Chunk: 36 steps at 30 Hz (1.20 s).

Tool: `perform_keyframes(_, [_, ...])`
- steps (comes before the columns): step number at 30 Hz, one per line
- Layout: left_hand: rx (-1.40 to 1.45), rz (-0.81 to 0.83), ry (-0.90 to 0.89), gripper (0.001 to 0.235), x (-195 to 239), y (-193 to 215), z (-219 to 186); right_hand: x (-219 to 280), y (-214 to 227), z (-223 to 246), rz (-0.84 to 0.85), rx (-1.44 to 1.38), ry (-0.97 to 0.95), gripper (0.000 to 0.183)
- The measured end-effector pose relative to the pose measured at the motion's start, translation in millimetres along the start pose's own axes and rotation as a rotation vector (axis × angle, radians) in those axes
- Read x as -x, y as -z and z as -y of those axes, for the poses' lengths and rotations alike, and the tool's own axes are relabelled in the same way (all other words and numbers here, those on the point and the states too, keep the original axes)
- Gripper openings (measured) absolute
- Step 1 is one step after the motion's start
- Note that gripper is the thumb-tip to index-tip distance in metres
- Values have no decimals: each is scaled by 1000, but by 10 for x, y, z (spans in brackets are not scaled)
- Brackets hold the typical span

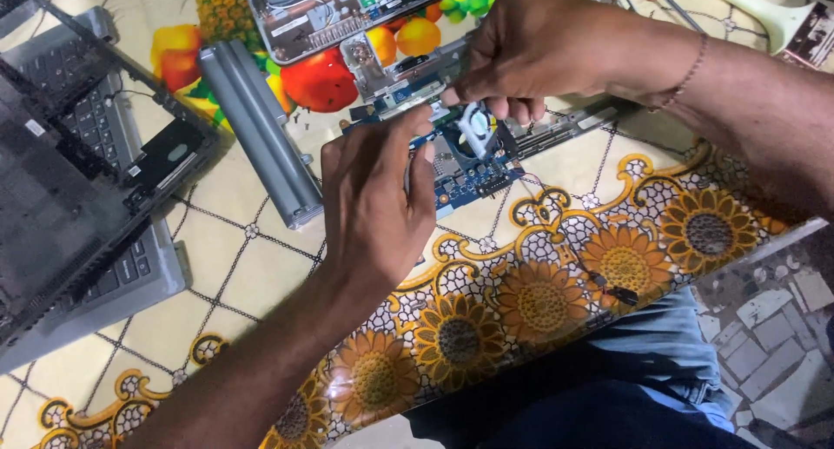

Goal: The person assembles a laptop motherboard by hand, connecting a small ribbon cable to the board and securing it with a screwdriver. They then attach a blue circuit board to the side of the motherboard and place the assembly into the laptop chassis.

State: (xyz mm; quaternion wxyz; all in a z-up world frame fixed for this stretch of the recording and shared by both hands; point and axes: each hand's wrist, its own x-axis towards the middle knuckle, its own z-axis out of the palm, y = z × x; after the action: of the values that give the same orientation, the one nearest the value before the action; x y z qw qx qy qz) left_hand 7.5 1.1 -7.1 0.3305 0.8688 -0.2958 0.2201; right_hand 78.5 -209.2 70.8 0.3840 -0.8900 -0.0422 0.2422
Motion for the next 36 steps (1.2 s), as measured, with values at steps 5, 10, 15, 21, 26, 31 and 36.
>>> perform_keyframes(5, [4,-13,-45,24,-10,2,19,-47,-102,124,-20,130,-59,46])
perform_keyframes(10, [13,21,-55,17,-2,-36,69,-51,-147,-11,-104,346,42,55])
perform_keyframes(15, [-65,40,-97,31,20,-67,94,-36,-158,-270,-264,640,283,53])
perform_keyframes(21, [-74,67,-97,34,33,-48,78,268,-67,-210,-236,474,551,14])
perform_keyframes(26, [-26,61,-114,32,-6,22,35,298,-26,-276,-81,474,631,36])
perform_keyframes(31, [30,57,-119,35,-10,60,18,252,-29,-407,-54,491,727,42])
perform_keyframes(36, [59,59,-116,30,-14,70,9,235,-54,-423,-74,499,780,40])
